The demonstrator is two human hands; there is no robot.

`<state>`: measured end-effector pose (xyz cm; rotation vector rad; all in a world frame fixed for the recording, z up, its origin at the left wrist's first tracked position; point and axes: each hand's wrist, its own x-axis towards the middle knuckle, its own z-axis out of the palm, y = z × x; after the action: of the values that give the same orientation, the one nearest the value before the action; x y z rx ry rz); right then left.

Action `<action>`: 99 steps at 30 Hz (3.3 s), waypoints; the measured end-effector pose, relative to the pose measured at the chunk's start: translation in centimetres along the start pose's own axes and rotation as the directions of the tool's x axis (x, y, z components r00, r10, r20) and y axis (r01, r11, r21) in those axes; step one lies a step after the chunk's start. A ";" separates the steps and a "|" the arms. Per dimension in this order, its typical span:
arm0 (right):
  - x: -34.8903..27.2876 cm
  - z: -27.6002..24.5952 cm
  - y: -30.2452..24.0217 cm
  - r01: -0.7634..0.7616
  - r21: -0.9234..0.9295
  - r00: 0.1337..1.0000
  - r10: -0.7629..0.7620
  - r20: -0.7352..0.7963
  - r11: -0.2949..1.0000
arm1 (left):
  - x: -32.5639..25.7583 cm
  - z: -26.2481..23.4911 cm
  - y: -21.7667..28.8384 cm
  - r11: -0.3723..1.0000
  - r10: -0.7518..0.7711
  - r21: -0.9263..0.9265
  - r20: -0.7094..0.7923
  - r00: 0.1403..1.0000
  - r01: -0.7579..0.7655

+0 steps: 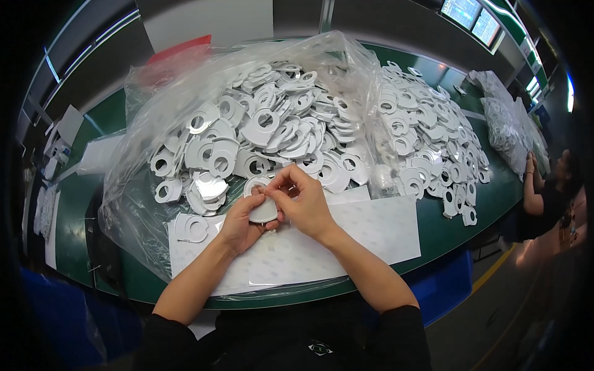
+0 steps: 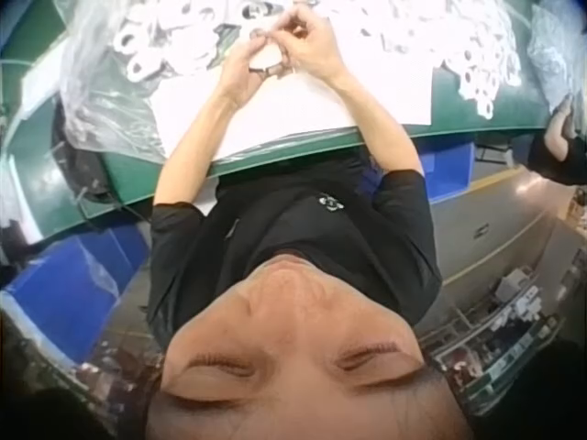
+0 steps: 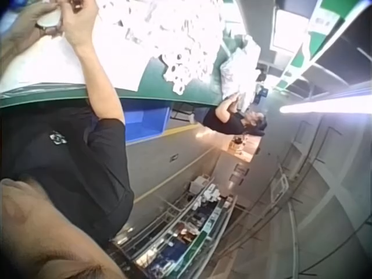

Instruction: Applying circular adhesive stickers to small metal plate components on an assembly line.

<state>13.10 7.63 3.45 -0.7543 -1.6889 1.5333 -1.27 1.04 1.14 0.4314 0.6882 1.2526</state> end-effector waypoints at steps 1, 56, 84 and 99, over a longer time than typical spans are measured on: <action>-0.1 0.1 -0.2 0.001 0.001 1.000 -0.001 0.001 1.000 | 0.0 0.0 0.0 1.000 -0.002 0.007 -0.009 1.000 0.002; -0.9 -1.3 -2.6 -0.048 -0.545 0.998 0.065 0.012 0.837 | -0.2 0.2 0.2 0.992 -0.094 0.095 0.120 0.988 0.082; -1.3 1.2 -1.1 0.348 -0.558 0.928 -0.195 0.316 0.753 | -2.9 -2.5 5.5 -0.370 0.826 0.827 0.084 0.557 0.424; -1.2 2.2 -0.7 0.196 -0.719 0.928 0.110 0.355 0.667 | -4.2 -1.9 6.8 -0.244 0.793 0.934 0.037 0.608 0.262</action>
<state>11.99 5.35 3.92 -0.8339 -2.6773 0.9230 -8.07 -1.24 5.08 1.6907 2.5429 1.0229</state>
